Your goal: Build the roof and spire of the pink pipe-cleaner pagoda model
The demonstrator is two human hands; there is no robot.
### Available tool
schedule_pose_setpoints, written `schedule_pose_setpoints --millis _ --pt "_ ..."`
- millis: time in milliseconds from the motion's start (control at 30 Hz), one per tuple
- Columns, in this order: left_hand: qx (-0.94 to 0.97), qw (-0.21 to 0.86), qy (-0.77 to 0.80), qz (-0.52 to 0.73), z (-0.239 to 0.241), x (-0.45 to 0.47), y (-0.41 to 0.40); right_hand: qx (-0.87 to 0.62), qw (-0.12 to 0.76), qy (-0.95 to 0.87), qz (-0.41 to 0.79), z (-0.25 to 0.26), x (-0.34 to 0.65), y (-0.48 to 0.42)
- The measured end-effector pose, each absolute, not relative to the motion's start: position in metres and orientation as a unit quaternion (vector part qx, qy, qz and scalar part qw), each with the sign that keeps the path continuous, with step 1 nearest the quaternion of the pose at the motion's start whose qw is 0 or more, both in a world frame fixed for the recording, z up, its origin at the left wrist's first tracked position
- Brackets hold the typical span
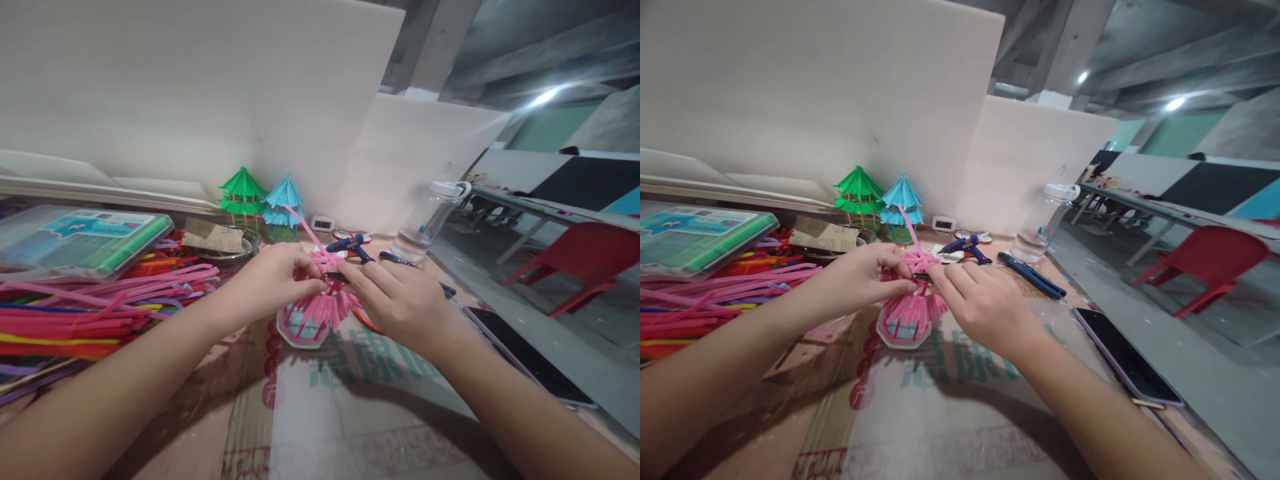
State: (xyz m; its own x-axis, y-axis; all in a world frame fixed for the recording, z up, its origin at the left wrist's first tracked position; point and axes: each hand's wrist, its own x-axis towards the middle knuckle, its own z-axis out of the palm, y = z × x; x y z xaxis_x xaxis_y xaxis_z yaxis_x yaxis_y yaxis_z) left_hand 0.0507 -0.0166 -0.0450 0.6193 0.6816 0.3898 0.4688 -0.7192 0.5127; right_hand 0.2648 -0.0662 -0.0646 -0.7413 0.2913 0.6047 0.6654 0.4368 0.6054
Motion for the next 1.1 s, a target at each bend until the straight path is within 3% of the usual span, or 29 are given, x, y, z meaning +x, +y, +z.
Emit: schedule_pose_setpoints --millis 267,500,733,1100 --pt "0.879 0.188 0.324 0.295 -0.047 0.050 -0.015 -0.295 0.205 -0.821 -0.445 -0.064 0.264 -0.068" --pt "0.864 0.217 0.349 0.289 -0.042 0.048 -0.016 -0.290 0.313 -0.797 -0.427 -0.054 0.264 -0.072" --pt "0.885 0.185 0.371 0.213 -0.031 0.032 -0.003 -0.326 0.356 -0.791 -0.376 -0.052 0.272 -0.065" --pt "0.906 0.201 0.317 0.196 -0.039 0.016 0.019 -0.344 0.330 -0.816 -0.328 -0.061 0.271 -0.058"
